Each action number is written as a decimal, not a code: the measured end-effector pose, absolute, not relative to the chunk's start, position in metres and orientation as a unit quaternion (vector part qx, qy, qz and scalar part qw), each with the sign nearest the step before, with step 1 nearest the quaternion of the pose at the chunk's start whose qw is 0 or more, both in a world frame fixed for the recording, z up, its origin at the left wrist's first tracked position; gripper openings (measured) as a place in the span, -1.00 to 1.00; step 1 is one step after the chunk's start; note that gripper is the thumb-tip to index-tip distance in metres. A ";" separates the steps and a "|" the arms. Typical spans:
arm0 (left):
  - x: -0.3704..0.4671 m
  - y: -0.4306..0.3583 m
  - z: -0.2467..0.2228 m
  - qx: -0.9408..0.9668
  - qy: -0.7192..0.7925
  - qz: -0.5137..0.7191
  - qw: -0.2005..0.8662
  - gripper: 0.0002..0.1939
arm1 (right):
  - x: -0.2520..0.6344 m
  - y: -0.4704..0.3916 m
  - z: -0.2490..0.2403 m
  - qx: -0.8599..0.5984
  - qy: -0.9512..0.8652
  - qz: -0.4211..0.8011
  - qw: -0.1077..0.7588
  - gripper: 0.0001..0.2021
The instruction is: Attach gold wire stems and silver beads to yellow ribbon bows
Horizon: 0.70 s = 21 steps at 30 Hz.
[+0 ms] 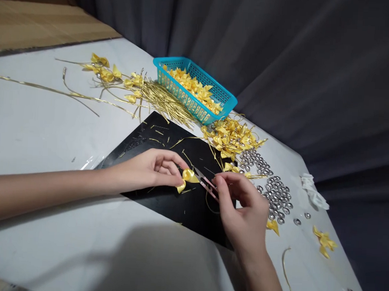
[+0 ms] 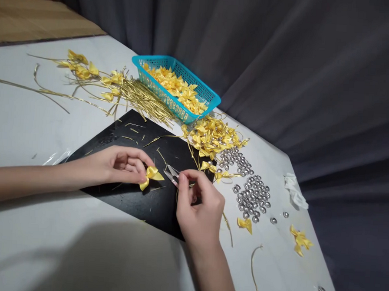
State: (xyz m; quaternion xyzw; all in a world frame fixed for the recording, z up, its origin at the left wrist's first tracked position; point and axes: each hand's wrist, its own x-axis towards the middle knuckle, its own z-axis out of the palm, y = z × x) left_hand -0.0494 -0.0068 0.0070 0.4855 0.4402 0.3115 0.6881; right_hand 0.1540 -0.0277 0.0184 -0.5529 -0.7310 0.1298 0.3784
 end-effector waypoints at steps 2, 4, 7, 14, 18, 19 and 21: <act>-0.050 -0.006 0.004 0.477 0.421 0.300 0.710 -0.83 | 0.147 -0.033 0.014 -0.552 -0.710 0.154 0.409 -0.93; -0.051 -0.004 0.000 0.478 0.410 0.292 0.720 -0.86 | 0.141 -0.038 0.010 -0.540 -0.711 0.150 0.424 -0.92; -0.052 -0.003 -0.001 0.476 0.397 0.293 0.728 -0.84 | 0.136 -0.044 0.008 -0.522 -0.738 0.120 0.409 -0.88; -0.055 -0.002 0.002 0.507 0.359 0.295 0.726 -0.85 | 0.138 -0.044 0.010 -0.486 -0.786 0.089 0.372 -0.89; -0.056 -0.002 0.001 0.525 0.393 0.243 0.715 -0.83 | 0.143 -0.042 0.012 -0.442 -0.824 0.068 0.347 -0.86; -0.057 -0.002 0.001 0.522 0.399 0.237 0.716 -0.79 | 0.144 -0.042 0.013 -0.438 -0.830 0.065 0.338 -0.85; -0.056 -0.003 0.001 0.517 0.401 0.227 0.721 -0.73 | 0.146 -0.042 0.015 -0.438 -0.838 0.062 0.320 -0.85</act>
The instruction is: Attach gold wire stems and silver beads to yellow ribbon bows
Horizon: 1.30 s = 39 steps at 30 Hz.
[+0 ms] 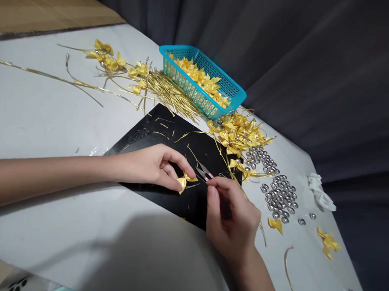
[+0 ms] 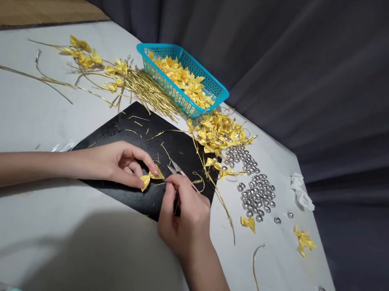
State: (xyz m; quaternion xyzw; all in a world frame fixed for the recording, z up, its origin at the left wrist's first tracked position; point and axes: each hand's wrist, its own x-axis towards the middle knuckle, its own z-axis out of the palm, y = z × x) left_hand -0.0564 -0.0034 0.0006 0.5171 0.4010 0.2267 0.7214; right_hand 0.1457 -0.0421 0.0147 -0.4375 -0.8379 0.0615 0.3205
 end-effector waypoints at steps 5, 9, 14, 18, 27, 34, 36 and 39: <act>-0.056 -0.006 0.002 0.505 0.388 0.212 0.741 -0.68 | 0.145 -0.044 0.017 -0.429 -0.843 0.058 0.318 -0.85; -0.056 -0.005 0.002 0.524 0.372 0.216 0.735 -0.61 | 0.144 -0.044 0.017 -0.454 -0.816 0.059 0.353 -0.86; -0.054 -0.005 0.001 0.559 0.367 0.251 0.700 -0.66 | 0.145 -0.043 0.018 -0.478 -0.782 0.012 0.400 -0.89; -0.053 -0.007 0.002 0.584 0.398 0.289 0.646 -0.84 | 0.145 -0.042 0.019 -0.497 -0.758 0.016 0.423 -0.89; -0.051 -0.009 0.002 0.563 0.355 0.301 0.683 -0.85 | 0.144 -0.043 0.019 -0.512 -0.745 0.038 0.426 -0.91; -0.053 -0.008 -0.001 0.592 0.332 0.277 0.680 -0.95 | 0.146 -0.045 0.022 -0.486 -0.769 0.057 0.411 -0.90; -0.054 -0.007 -0.002 0.602 0.355 0.243 0.672 -0.88 | 0.148 -0.045 0.024 -0.455 -0.799 0.075 0.386 -0.88; -0.055 -0.007 -0.002 0.593 0.382 0.219 0.674 -0.74 | 0.151 -0.043 0.027 -0.411 -0.842 0.109 0.332 -0.88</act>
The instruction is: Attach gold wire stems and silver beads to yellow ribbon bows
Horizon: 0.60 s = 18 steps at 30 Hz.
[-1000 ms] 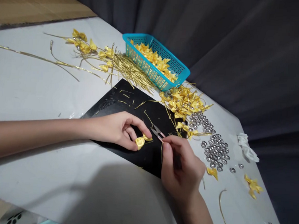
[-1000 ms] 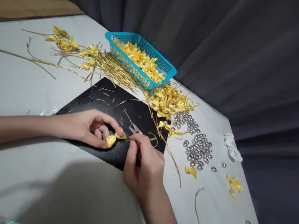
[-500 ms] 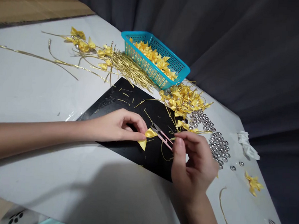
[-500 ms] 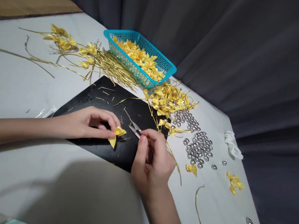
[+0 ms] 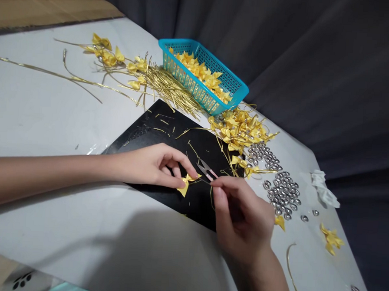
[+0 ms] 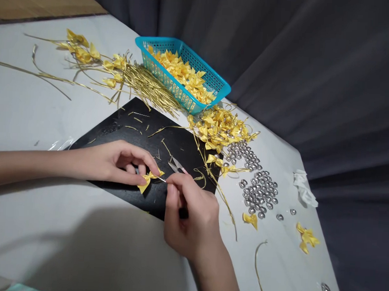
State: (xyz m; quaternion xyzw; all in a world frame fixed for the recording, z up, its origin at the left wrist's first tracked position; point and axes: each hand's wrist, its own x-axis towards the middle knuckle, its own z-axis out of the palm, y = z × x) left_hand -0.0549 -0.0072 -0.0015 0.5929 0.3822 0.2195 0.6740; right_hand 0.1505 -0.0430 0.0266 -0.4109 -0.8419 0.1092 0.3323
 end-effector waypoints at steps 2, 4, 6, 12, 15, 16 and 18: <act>-0.055 -0.007 -0.001 0.588 0.389 0.212 0.677 -0.68 | 0.153 -0.041 0.027 -0.402 -0.857 0.129 0.297 -0.88; -0.055 -0.008 0.001 0.589 0.392 0.208 0.675 -0.64 | 0.154 -0.039 0.027 -0.396 -0.866 0.138 0.271 -0.88; -0.055 -0.008 0.001 0.593 0.394 0.201 0.673 -0.62 | 0.155 -0.038 0.026 -0.391 -0.873 0.138 0.255 -0.87; -0.055 -0.007 0.002 0.605 0.395 0.183 0.667 -0.61 | 0.151 -0.040 0.026 -0.389 -0.880 0.145 0.229 -0.87; -0.056 -0.007 0.002 0.607 0.396 0.180 0.665 -0.60 | 0.150 -0.040 0.027 -0.391 -0.880 0.149 0.223 -0.87; -0.056 -0.007 0.002 0.608 0.396 0.180 0.664 -0.60 | 0.150 -0.040 0.027 -0.391 -0.881 0.149 0.222 -0.86; -0.055 -0.007 0.002 0.610 0.396 0.181 0.662 -0.60 | 0.151 -0.040 0.027 -0.392 -0.881 0.150 0.219 -0.86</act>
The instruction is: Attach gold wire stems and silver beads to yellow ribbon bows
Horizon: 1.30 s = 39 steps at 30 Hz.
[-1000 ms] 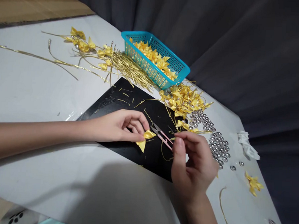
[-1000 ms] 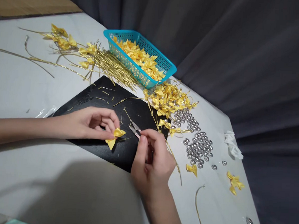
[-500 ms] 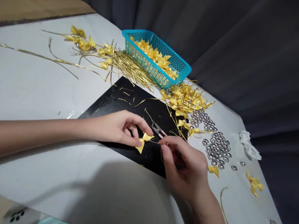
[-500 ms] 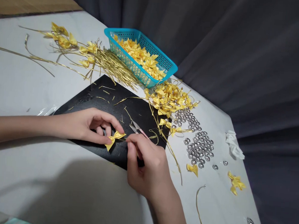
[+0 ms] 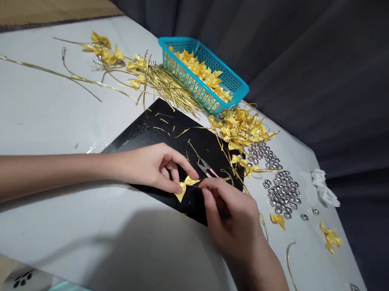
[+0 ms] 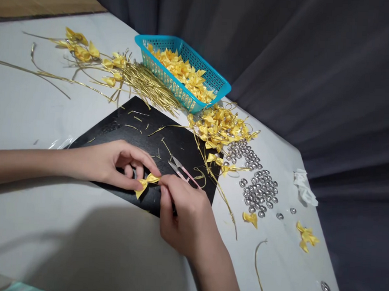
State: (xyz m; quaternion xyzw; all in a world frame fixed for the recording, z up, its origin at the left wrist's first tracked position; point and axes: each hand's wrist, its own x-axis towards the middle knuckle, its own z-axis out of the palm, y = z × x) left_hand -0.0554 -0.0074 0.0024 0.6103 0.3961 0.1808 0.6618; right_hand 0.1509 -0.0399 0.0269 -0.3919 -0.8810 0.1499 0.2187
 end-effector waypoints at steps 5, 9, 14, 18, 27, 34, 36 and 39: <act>-0.055 -0.008 0.001 0.623 0.390 0.194 0.650 -0.61 | 0.152 -0.040 0.026 -0.395 -0.881 0.146 0.218 -0.86; -0.056 -0.008 0.000 0.634 0.384 0.208 0.638 -0.63 | 0.151 -0.040 0.026 -0.396 -0.881 0.146 0.213 -0.87; -0.056 -0.008 -0.001 0.636 0.387 0.208 0.635 -0.65 | 0.150 -0.039 0.028 -0.400 -0.883 0.144 0.197 -0.87; -0.057 -0.008 0.000 0.631 0.393 0.215 0.634 -0.66 | 0.149 -0.044 0.030 -0.412 -0.883 0.141 0.174 -0.88; -0.056 -0.009 -0.002 0.635 0.385 0.200 0.639 -0.69 | 0.138 -0.052 0.030 -0.418 -0.896 0.079 0.130 -0.81; -0.057 -0.009 0.001 0.653 0.385 0.181 0.626 -0.77 | 0.136 -0.053 0.024 -0.397 -0.909 0.062 0.109 -0.78; -0.057 -0.008 0.002 0.650 0.388 0.170 0.631 -0.77 | 0.136 -0.054 0.020 -0.384 -0.916 0.039 0.112 -0.77; -0.056 -0.007 0.002 0.646 0.391 0.161 0.636 -0.78 | 0.136 -0.055 0.016 -0.364 -0.922 0.004 0.129 -0.76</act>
